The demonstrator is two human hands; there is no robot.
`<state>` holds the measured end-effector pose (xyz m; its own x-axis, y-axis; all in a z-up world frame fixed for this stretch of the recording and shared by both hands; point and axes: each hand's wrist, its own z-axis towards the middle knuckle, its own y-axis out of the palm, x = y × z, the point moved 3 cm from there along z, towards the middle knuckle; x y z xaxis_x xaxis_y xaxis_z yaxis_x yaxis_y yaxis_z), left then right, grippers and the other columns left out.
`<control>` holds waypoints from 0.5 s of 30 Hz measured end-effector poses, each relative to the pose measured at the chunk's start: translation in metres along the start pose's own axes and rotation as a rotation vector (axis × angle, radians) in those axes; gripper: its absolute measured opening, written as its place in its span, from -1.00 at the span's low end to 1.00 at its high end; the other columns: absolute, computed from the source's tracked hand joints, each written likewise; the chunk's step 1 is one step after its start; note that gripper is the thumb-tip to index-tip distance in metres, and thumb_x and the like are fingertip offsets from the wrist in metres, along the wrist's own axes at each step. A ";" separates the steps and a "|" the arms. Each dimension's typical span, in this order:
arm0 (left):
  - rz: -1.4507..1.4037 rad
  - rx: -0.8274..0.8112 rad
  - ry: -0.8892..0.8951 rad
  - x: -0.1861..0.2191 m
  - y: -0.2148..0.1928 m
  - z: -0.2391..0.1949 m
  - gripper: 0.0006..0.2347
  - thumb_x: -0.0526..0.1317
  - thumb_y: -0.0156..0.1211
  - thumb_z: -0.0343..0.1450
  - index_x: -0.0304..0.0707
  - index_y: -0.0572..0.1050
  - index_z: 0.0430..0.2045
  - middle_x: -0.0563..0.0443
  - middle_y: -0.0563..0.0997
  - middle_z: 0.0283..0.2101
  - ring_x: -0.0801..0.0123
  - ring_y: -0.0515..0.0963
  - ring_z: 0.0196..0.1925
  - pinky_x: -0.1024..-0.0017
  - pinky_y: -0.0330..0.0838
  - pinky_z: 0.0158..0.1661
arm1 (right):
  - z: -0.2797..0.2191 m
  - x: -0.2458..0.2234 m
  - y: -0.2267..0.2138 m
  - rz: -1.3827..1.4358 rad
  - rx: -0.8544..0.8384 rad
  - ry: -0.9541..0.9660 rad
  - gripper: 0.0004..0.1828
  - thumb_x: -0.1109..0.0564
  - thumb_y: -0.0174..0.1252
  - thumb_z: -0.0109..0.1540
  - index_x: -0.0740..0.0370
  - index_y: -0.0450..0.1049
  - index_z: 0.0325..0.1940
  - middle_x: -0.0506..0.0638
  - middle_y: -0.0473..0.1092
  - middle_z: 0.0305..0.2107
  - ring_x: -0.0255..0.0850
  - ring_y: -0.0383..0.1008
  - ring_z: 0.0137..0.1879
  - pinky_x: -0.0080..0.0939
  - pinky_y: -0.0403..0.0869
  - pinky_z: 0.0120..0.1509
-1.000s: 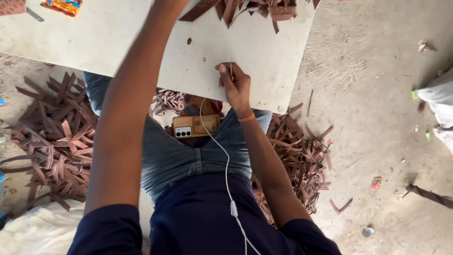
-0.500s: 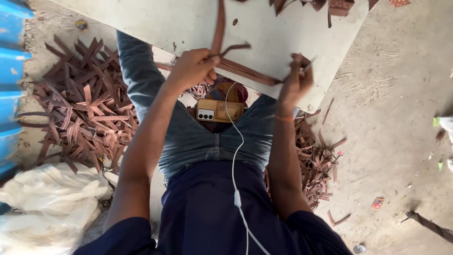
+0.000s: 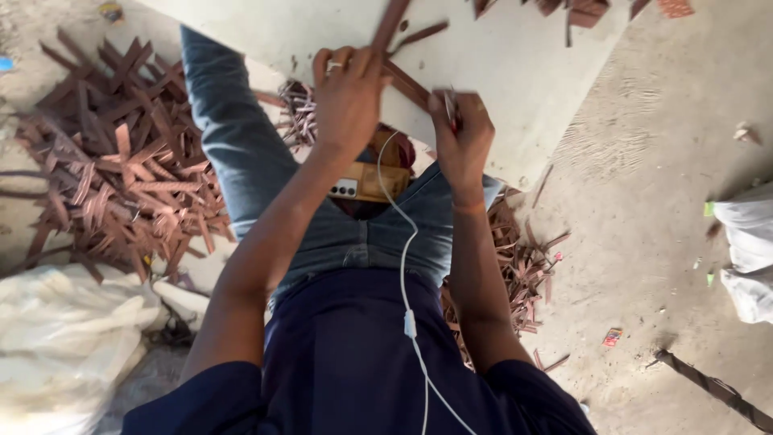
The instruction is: The person trims and cuts the ends of leather straps for shoe components using a hand-held blade.
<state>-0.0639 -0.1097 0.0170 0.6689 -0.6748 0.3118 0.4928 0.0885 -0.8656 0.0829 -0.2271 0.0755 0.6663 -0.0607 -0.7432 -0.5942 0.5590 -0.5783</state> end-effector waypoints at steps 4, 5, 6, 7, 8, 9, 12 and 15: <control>0.019 -0.104 0.046 0.015 -0.012 -0.004 -0.83 -0.24 0.18 0.56 -0.32 0.58 -0.04 0.02 0.52 0.11 0.22 0.41 0.30 0.05 0.12 0.34 | 0.006 0.011 0.026 -0.062 -0.028 0.011 -0.83 0.18 0.31 0.32 0.29 0.57 -0.03 0.08 0.47 -0.23 -0.16 0.49 -0.33 -0.20 0.46 -0.24; 0.028 0.015 0.080 0.017 -0.014 -0.011 -0.77 -0.32 0.20 0.51 -0.35 0.57 0.03 0.02 0.49 0.23 0.27 0.39 0.33 0.13 0.12 0.35 | 0.001 0.015 0.030 -0.120 -0.011 0.022 -0.81 0.15 0.33 0.31 0.30 0.56 -0.06 0.08 0.49 -0.22 -0.16 0.50 -0.35 -0.20 0.45 -0.25; 0.025 0.007 0.078 0.017 -0.024 -0.007 -0.77 -0.32 0.20 0.51 -0.35 0.57 0.03 0.02 0.49 0.23 0.27 0.39 0.33 0.13 0.12 0.35 | 0.002 0.011 0.030 -0.120 -0.015 0.029 -0.81 0.15 0.33 0.31 0.30 0.56 -0.06 0.08 0.49 -0.22 -0.16 0.50 -0.35 -0.20 0.45 -0.25; -0.013 0.040 0.092 0.020 -0.035 -0.004 -0.76 -0.33 0.22 0.47 -0.36 0.57 0.03 0.03 0.48 0.22 0.26 0.43 0.29 0.12 0.19 0.31 | 0.002 0.008 0.028 -0.107 -0.025 0.044 -0.79 0.13 0.32 0.30 0.33 0.55 -0.08 0.11 0.48 -0.24 -0.13 0.50 -0.37 -0.19 0.44 -0.28; -0.052 0.072 0.104 0.023 -0.045 0.000 -0.74 -0.34 0.23 0.44 -0.36 0.57 0.02 0.05 0.47 0.21 0.25 0.46 0.25 0.12 0.25 0.26 | 0.001 0.005 0.025 -0.093 -0.035 0.059 -0.76 0.11 0.30 0.30 0.36 0.55 -0.11 0.14 0.47 -0.25 -0.11 0.50 -0.39 -0.17 0.43 -0.31; -0.054 0.071 0.107 0.022 -0.033 -0.004 -0.74 -0.34 0.23 0.44 -0.36 0.57 0.02 0.05 0.47 0.21 0.25 0.46 0.25 0.12 0.25 0.26 | 0.003 0.015 0.027 -0.094 -0.032 0.062 -0.76 0.11 0.30 0.30 0.36 0.55 -0.11 0.14 0.47 -0.25 -0.11 0.50 -0.39 -0.17 0.43 -0.31; -0.253 -0.062 0.047 0.015 0.001 -0.008 -0.81 -0.39 0.23 0.51 -0.41 0.55 0.00 -0.01 0.47 0.17 0.13 0.54 0.08 0.18 0.44 0.09 | 0.016 0.036 0.031 -0.151 -0.078 0.159 -0.61 0.03 0.35 0.33 0.41 0.47 -0.39 0.16 0.41 -0.49 -0.01 0.40 -0.45 -0.06 0.34 -0.33; -0.468 -0.051 -0.061 0.005 0.013 -0.004 -0.83 -0.34 0.31 0.47 -0.40 0.56 -0.10 0.00 0.48 0.07 0.07 0.58 -0.05 0.17 0.51 -0.01 | 0.039 0.031 0.038 -0.135 -0.038 0.173 -0.56 -0.01 0.35 0.30 0.38 0.46 -0.47 0.15 0.39 -0.59 -0.02 0.40 -0.53 -0.05 0.32 -0.39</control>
<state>-0.0562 -0.1150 0.0063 0.4133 -0.5892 0.6943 0.7225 -0.2518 -0.6438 0.0984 -0.1758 0.0438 0.6554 -0.2757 -0.7032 -0.5240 0.5045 -0.6862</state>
